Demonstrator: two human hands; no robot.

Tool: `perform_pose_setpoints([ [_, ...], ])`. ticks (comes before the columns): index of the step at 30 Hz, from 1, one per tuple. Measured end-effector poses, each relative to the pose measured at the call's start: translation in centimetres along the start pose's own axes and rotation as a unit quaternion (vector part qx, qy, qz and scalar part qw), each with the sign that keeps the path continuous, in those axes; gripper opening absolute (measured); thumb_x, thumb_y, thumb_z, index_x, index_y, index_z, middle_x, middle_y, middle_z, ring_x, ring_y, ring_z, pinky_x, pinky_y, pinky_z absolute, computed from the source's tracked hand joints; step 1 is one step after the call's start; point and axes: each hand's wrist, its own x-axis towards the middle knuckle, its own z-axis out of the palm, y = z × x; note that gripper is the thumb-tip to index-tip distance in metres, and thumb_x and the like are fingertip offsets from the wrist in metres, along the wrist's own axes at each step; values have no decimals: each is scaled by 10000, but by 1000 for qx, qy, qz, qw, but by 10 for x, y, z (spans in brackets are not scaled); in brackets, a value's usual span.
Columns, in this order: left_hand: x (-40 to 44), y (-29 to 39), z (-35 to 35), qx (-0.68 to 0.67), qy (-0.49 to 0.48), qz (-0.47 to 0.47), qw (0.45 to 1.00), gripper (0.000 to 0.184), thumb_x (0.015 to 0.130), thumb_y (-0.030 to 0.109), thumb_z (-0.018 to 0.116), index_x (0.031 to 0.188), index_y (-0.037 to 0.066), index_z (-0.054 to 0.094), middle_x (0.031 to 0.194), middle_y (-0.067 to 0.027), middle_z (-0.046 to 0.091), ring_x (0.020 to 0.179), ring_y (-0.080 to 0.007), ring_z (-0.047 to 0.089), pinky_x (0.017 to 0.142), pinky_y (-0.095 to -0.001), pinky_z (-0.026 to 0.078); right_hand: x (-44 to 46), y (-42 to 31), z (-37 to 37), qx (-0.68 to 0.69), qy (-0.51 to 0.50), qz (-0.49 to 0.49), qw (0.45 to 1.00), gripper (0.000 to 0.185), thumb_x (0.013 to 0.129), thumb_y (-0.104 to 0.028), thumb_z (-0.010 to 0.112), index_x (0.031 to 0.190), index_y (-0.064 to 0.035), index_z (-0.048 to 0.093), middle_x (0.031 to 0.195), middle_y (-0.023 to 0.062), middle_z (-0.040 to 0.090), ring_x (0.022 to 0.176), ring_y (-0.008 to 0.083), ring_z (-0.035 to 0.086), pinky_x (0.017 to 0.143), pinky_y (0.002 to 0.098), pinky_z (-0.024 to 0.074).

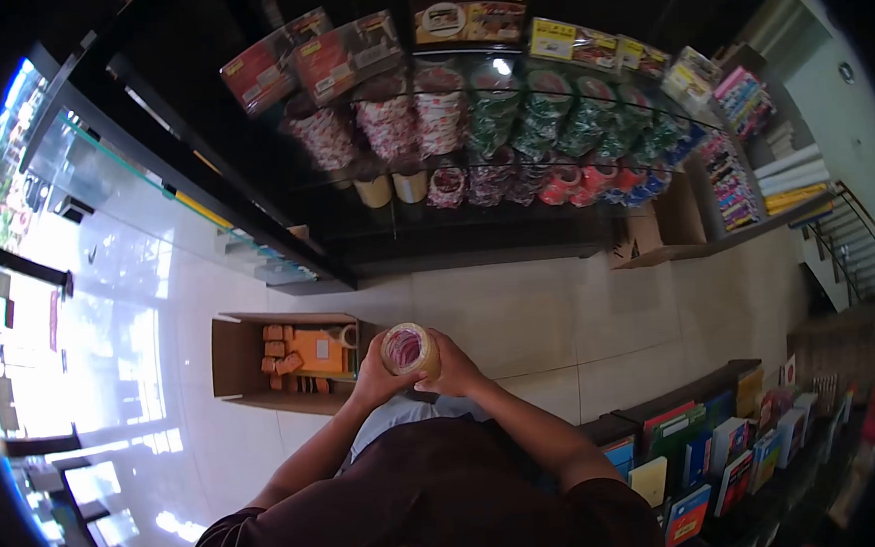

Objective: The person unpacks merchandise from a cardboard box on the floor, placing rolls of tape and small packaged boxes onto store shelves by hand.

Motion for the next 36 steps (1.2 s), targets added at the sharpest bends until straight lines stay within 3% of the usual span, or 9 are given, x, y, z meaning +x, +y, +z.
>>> perform_pose_setpoints([
  [4, -3, -7, 14, 30, 57, -2, 998, 1102, 559, 405, 906, 1381, -21, 309, 1231, -211, 566, 1163, -322, 569, 986, -403, 457, 8, 3, -10, -44, -44, -6, 998, 1070, 562, -215, 890, 1431, -44, 289, 1381, 187, 431, 1298, 340, 428, 1085, 403, 367],
  [10, 3, -13, 24, 67, 113, -83, 988, 1057, 555, 341, 907, 1368, -23, 338, 1250, -199, 566, 1171, -305, 567, 989, -381, 452, 29, 8, -11, -48, -104, 5, 993, 1085, 545, -218, 895, 1437, -62, 297, 1407, 190, 403, 1306, 348, 417, 1095, 409, 355],
  [17, 45, -24, -11, 50, 134, -82, 986, 976, 552, 288, 885, 1329, -8, 373, 1229, -195, 545, 1166, -314, 549, 985, -390, 444, 62, 9, -3, -78, 1, -25, 997, 1072, 589, -236, 871, 1459, -69, 267, 1436, 214, 357, 1344, 361, 367, 1122, 410, 321],
  [20, 72, -34, -33, 71, 157, -74, 982, 973, 556, 282, 881, 1332, 2, 365, 1236, -193, 538, 1192, -319, 526, 1004, -397, 426, 67, 36, 7, -57, 16, 0, 998, 1031, 644, -255, 847, 1464, -67, 251, 1443, 222, 344, 1320, 368, 403, 1085, 425, 377],
  [23, 104, -52, -55, 65, 173, -84, 979, 987, 564, 299, 874, 1350, 14, 349, 1268, -203, 516, 1203, -339, 508, 1018, -408, 410, 61, 38, 4, 21, -31, 164, 986, 980, 697, -254, 820, 1465, -59, 244, 1440, 226, 346, 1256, 368, 476, 1003, 438, 459],
  [29, 167, -80, -83, 65, 210, -68, 973, 1005, 572, 302, 877, 1367, 11, 334, 1275, -220, 504, 1197, -360, 505, 1019, -416, 410, 42, 81, 12, -3, -22, 217, 976, 869, 747, -230, 790, 1437, -43, 296, 1409, 234, 389, 1205, 362, 529, 922, 443, 510],
  [32, 199, -93, -94, 57, 218, -52, 973, 1047, 563, 324, 893, 1377, 1, 319, 1264, -229, 509, 1197, -361, 503, 1019, -420, 409, 36, 104, 23, -19, -5, 228, 974, 841, 765, -248, 786, 1441, -79, 315, 1346, 244, 470, 1058, 309, 631, 849, 379, 538],
  [36, 240, -99, -108, 115, 232, -34, 965, 1078, 560, 341, 899, 1385, -4, 297, 1260, -224, 518, 1198, -366, 499, 1011, -416, 413, 41, 87, 24, -56, -26, 247, 967, 725, 779, -252, 748, 1374, -40, 393, 1312, 219, 506, 1211, 332, 527, 960, 421, 474],
])
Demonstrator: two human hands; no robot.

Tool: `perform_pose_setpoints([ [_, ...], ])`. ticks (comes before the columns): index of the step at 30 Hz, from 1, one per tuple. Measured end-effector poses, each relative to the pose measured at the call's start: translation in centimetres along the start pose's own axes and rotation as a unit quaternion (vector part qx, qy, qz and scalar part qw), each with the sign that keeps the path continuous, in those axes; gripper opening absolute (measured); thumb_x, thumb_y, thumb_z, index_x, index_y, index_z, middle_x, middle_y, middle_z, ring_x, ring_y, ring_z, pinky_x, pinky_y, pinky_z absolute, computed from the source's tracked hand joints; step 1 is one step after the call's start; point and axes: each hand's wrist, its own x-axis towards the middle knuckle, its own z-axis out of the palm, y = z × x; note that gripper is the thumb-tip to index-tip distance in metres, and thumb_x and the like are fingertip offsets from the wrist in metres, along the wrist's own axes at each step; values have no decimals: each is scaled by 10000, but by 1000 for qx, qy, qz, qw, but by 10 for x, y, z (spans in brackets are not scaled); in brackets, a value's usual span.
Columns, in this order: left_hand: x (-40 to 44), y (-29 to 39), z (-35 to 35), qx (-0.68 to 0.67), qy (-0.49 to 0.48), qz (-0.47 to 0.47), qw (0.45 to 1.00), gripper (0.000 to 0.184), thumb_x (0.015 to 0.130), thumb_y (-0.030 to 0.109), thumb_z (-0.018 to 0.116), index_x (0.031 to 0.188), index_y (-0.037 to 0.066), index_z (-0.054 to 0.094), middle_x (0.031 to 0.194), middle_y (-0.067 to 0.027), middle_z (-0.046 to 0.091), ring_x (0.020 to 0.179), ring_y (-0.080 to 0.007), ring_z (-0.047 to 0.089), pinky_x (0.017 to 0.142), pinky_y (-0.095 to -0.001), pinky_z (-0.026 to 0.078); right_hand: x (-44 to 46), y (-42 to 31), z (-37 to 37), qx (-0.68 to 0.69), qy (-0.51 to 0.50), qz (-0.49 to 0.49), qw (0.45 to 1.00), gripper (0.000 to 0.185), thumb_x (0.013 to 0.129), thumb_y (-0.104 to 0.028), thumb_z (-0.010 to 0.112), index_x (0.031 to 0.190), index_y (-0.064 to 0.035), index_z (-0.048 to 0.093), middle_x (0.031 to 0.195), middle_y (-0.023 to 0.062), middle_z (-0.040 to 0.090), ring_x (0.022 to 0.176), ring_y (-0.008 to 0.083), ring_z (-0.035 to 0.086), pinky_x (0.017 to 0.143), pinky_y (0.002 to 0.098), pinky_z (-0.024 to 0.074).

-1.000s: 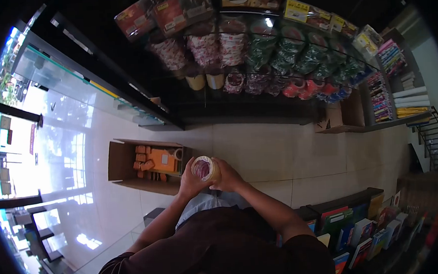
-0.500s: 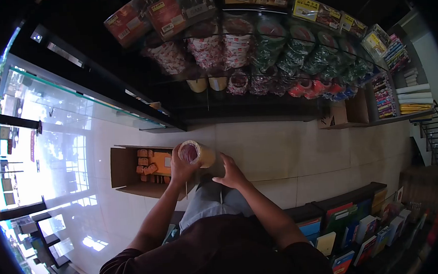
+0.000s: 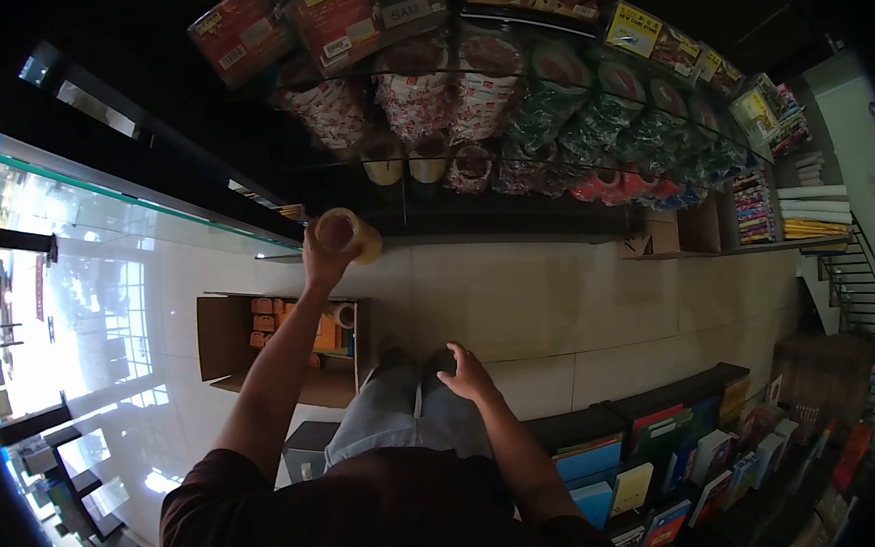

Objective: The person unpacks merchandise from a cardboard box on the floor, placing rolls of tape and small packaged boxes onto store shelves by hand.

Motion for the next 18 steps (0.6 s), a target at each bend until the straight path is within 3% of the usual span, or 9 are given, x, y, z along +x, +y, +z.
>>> perform_pose_setpoints([
  [5, 54, -33, 12, 6, -25, 30, 999, 1083, 582, 334, 886, 1399, -5, 262, 1293, -228, 496, 1211, -372, 490, 1009, -422, 417, -2, -6, 18, -6, -1, 14, 1000, 707, 792, -263, 727, 1382, -75, 385, 1309, 219, 509, 1199, 334, 531, 990, 424, 451],
  [7, 58, -6, 3, 81, -25, -4, 996, 1080, 591, 327, 879, 1404, -7, 250, 1307, -234, 484, 1213, -375, 487, 1009, -431, 417, 4, 5, 30, -35, 18, -20, 999, 725, 803, -250, 735, 1403, -71, 369, 1298, 223, 519, 982, 280, 616, 871, 388, 505],
  [8, 64, -11, 6, 56, -41, 16, 997, 1083, 594, 324, 875, 1408, -6, 241, 1314, -233, 474, 1214, -375, 485, 1007, -434, 419, 6, 12, 36, -50, 29, -36, 998, 734, 808, -243, 739, 1413, -69, 361, 1292, 226, 524, 874, 254, 658, 811, 370, 532],
  [10, 79, -33, 18, 3, -72, 54, 996, 1088, 600, 319, 869, 1415, -4, 225, 1328, -231, 454, 1215, -377, 481, 1003, -440, 422, 3, 6, 39, -42, 26, -15, 999, 732, 808, -237, 740, 1413, -69, 361, 1284, 219, 528, 867, 250, 657, 809, 369, 532],
  [12, 87, -51, 35, 83, -25, 88, 992, 1090, 602, 310, 868, 1421, 5, 217, 1335, -227, 436, 1215, -377, 480, 999, -438, 430, 4, 1, 42, -38, 28, -5, 999, 730, 808, -232, 741, 1411, -69, 362, 1273, 214, 534, 856, 245, 656, 805, 370, 533],
  [16, 88, -38, 33, 74, -24, 29, 997, 1099, 602, 294, 870, 1431, 21, 202, 1353, -222, 393, 1222, -380, 471, 997, -434, 442, 2, 2, 52, -34, 46, -10, 998, 723, 806, -225, 744, 1406, -73, 371, 1239, 209, 552, 826, 235, 655, 794, 367, 535],
  [18, 98, -50, 42, 89, -13, 50, 995, 1111, 595, 284, 875, 1434, 26, 195, 1362, -225, 382, 1221, -383, 470, 997, -435, 446, 2, 1, 55, -35, 55, -11, 998, 719, 805, -225, 747, 1403, -76, 377, 1223, 208, 561, 811, 230, 653, 786, 364, 537],
])
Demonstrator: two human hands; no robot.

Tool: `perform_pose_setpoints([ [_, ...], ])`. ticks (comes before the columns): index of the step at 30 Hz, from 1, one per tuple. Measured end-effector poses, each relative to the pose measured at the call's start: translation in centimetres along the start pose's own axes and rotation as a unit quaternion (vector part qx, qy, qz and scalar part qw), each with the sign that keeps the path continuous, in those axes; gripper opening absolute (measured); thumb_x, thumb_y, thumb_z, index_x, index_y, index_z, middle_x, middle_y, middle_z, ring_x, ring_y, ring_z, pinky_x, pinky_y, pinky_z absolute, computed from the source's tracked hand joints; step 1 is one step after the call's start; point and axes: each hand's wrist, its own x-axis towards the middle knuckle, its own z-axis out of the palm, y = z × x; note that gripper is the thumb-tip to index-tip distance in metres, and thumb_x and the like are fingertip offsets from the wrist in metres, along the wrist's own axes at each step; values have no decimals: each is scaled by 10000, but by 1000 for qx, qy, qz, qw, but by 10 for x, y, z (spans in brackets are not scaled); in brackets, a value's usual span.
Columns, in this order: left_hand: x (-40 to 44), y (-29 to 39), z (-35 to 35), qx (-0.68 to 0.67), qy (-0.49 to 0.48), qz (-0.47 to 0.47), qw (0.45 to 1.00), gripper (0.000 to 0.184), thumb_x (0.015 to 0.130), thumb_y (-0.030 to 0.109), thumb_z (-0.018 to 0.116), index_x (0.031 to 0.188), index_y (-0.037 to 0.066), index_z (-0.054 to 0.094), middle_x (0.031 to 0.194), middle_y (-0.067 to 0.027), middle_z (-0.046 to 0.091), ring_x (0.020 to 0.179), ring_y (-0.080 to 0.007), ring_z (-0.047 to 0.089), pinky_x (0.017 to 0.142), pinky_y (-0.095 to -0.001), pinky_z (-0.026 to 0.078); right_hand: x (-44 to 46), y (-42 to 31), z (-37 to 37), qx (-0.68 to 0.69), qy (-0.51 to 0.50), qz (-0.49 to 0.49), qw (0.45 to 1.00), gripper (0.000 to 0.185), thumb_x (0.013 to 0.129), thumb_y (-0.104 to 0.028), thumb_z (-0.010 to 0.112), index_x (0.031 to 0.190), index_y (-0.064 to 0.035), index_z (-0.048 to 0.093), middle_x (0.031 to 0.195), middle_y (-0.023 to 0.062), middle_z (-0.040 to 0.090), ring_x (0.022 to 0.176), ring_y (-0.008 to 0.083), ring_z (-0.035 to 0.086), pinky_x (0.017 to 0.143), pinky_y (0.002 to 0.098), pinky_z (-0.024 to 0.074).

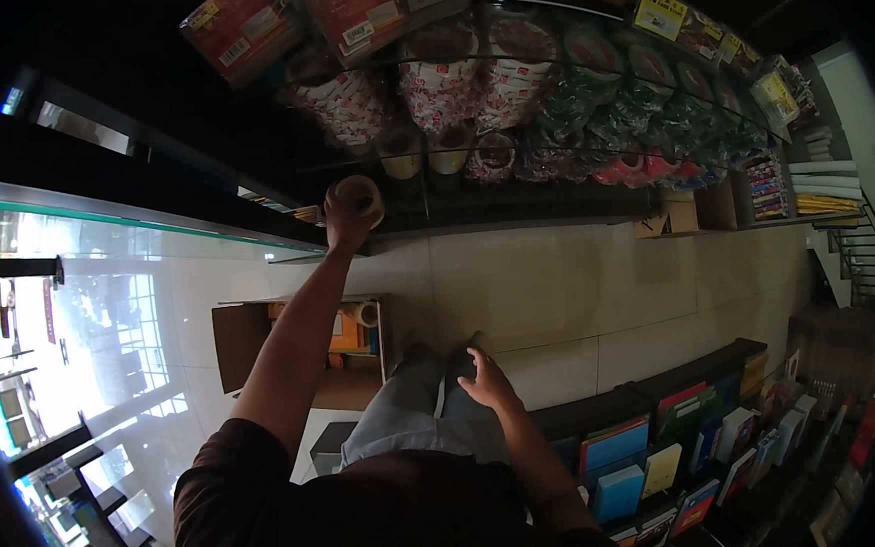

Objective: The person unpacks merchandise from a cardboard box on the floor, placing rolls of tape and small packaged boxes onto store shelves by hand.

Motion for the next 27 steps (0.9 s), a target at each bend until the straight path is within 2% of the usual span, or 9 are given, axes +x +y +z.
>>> perform_pose_setpoints([
  [2, 4, -8, 11, -11, -3, -8, 1000, 1124, 590, 284, 879, 1436, 22, 187, 1370, -227, 371, 1227, -387, 463, 1006, -433, 441, -4, -3, 0, -7, 4, 0, 1000, 714, 806, -227, 748, 1400, -77, 381, 1210, 206, 567, 795, 224, 650, 777, 361, 539],
  [5, 11, 2, 0, -52, -9, -37, 998, 1147, 588, 299, 884, 1435, -1, 171, 1379, -232, 357, 1248, -391, 440, 1031, -422, 419, -9, -16, -7, 40, -21, 56, 997, 709, 791, -251, 739, 1382, -102, 377, 1243, 221, 552, 1169, 336, 550, 942, 430, 473],
  [10, 5, 1, -4, -112, 17, -31, 993, 1176, 620, 349, 881, 1431, -52, 129, 1391, -238, 345, 1293, -384, 388, 1083, -393, 348, -9, -12, -2, 31, -22, 67, 997, 714, 791, -259, 739, 1386, -105, 375, 1217, 215, 566, 1149, 338, 559, 935, 432, 474],
  [11, 6, -16, 12, -164, 34, -75, 983, 1147, 643, 351, 868, 1435, -44, 140, 1382, -234, 353, 1254, -371, 424, 1042, -388, 385, -8, -11, -1, 31, -20, 66, 997, 715, 791, -260, 738, 1387, -106, 374, 1213, 215, 567, 1147, 338, 560, 935, 432, 474],
  [13, 10, -44, 46, -265, 66, -157, 949, 1088, 688, 355, 844, 1443, -28, 161, 1365, -226, 371, 1175, -344, 495, 960, -380, 458, -3, -6, 5, 5, -2, 36, 999, 710, 802, -233, 745, 1394, -99, 376, 1203, 205, 565, 902, 254, 618, 818, 381, 517],
  [14, 7, -44, 46, -341, 46, -254, 904, 992, 716, 331, 821, 1420, -22, 218, 1322, -213, 405, 1113, -316, 521, 887, -362, 484, -2, -3, 8, -6, 8, 24, 1000, 708, 808, -220, 749, 1397, -95, 377, 1197, 200, 563, 780, 212, 647, 760, 355, 539],
  [16, -7, 7, 4, -475, 2, -434, 765, 802, 772, 284, 775, 1373, -10, 333, 1235, -186, 474, 988, -260, 573, 743, -328, 534, 1, -5, 10, -1, 12, 17, 1000, 702, 807, -221, 750, 1393, -99, 382, 1191, 200, 564, 775, 211, 646, 755, 355, 539],
  [19, 9, -16, 20, -589, -35, -306, 747, 434, 836, 180, 702, 1177, -14, 516, 1082, -107, 540, 956, -201, 581, 705, -287, 546, 5, -8, 12, 9, 21, 9, 1000, 702, 804, -219, 753, 1390, -99, 386, 1182, 201, 565, 760, 211, 645, 743, 354, 539],
  [27, 67, -9, 21, -557, -18, -301, 774, 307, 840, 76, 654, 1119, -9, 558, 1022, -98, 549, 913, -195, 584, 710, -287, 548, -4, -4, 19, 32, 25, 43, 998, 723, 791, -227, 761, 1392, -83, 385, 1165, 213, 579, 745, 225, 648, 734, 363, 537],
])
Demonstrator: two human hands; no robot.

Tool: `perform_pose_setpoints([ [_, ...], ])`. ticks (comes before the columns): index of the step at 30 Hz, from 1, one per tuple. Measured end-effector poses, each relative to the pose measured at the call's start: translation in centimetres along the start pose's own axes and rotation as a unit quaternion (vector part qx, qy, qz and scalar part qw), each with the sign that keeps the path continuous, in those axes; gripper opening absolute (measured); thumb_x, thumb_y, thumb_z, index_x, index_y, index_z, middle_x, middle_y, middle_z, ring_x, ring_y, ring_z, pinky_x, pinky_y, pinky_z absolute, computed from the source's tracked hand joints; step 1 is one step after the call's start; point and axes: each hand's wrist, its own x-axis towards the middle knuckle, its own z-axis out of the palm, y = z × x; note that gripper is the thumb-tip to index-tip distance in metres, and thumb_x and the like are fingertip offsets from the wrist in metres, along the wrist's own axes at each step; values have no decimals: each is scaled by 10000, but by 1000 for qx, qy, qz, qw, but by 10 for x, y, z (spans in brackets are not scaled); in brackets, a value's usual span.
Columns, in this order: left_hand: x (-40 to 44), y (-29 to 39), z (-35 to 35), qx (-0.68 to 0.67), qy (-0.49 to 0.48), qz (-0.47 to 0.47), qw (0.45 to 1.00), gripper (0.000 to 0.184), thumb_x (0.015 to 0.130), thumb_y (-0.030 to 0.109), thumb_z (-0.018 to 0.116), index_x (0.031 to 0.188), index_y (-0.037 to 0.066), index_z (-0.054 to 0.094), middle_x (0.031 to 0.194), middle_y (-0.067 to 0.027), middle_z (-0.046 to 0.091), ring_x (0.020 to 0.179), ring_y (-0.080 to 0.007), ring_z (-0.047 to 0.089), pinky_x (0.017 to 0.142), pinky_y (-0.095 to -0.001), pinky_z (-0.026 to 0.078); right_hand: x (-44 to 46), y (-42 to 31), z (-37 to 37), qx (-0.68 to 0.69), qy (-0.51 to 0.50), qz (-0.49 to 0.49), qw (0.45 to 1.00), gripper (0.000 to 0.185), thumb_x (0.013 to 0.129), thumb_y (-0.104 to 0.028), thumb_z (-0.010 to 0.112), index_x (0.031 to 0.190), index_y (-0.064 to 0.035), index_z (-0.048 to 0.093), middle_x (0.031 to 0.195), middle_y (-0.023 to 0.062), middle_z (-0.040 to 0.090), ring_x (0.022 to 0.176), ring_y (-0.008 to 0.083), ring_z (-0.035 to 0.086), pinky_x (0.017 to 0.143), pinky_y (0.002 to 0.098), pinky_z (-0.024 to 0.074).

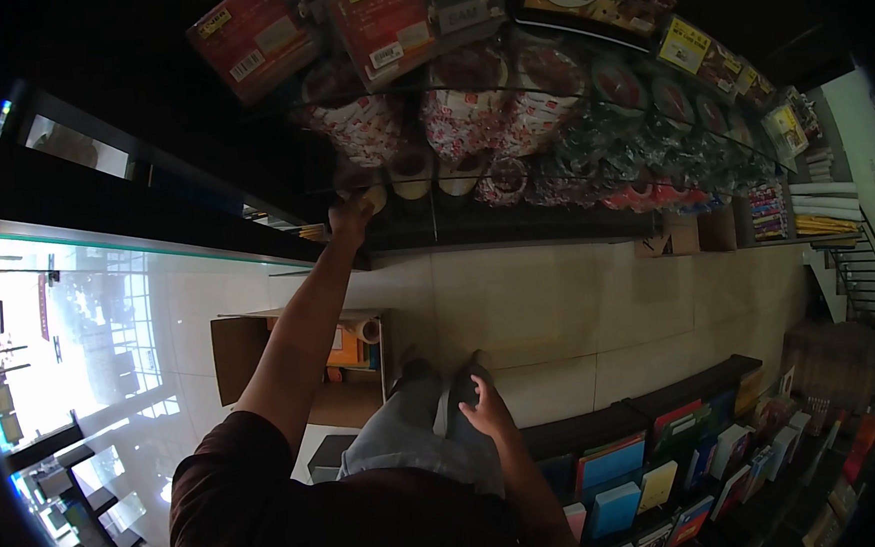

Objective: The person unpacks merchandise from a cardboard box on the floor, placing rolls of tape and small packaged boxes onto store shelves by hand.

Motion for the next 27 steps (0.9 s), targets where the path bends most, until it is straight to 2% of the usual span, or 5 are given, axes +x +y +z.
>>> perform_pose_setpoints([
  [15, 42, -22, -4, 108, -50, 170, 978, 197, 803, 56, 655, 956, 73, 532, 762, -12, 483, 575, -117, 481, 451, -266, 370, -9, -5, -10, 38, 9, 34, 999, 721, 800, -227, 758, 1395, -70, 382, 1199, 231, 572, 761, 215, 663, 742, 348, 538],
  [19, 0, 4, 18, -40, 18, 47, 998, 217, 818, 124, 703, 923, 64, 523, 717, -9, 459, 556, -101, 465, 457, -244, 367, -12, -11, -13, 37, -3, 49, 998, 720, 787, -235, 757, 1387, -66, 397, 1172, 219, 583, 806, 245, 659, 763, 364, 533],
  [22, 10, -24, -5, 12, -62, 81, 995, 309, 845, 214, 710, 1028, 30, 544, 750, -46, 560, 623, -173, 576, 514, -298, 440, -14, 0, -9, 30, 6, 34, 999, 723, 777, -251, 759, 1381, -66, 408, 1155, 212, 595, 922, 287, 644, 813, 380, 519],
  [25, 13, -100, -47, 447, 61, 243, 859, 355, 880, 295, 669, 1110, 31, 607, 892, -108, 681, 800, -261, 663, 698, -356, 512, -17, 29, 1, 43, -7, 49, 998, 732, 774, -280, 759, 1382, -72, 408, 1147, 210, 604, 1047, 320, 611, 879, 403, 496],
  [27, -39, -118, -89, 475, -205, 145, 843, 374, 894, 371, 617, 1130, 84, 667, 1088, -135, 687, 1027, -294, 644, 889, -369, 485, -21, 45, 4, 38, -29, 73, 996, 740, 772, -303, 759, 1383, -71, 410, 1159, 210, 604, 1086, 329, 599, 907, 412, 484],
])
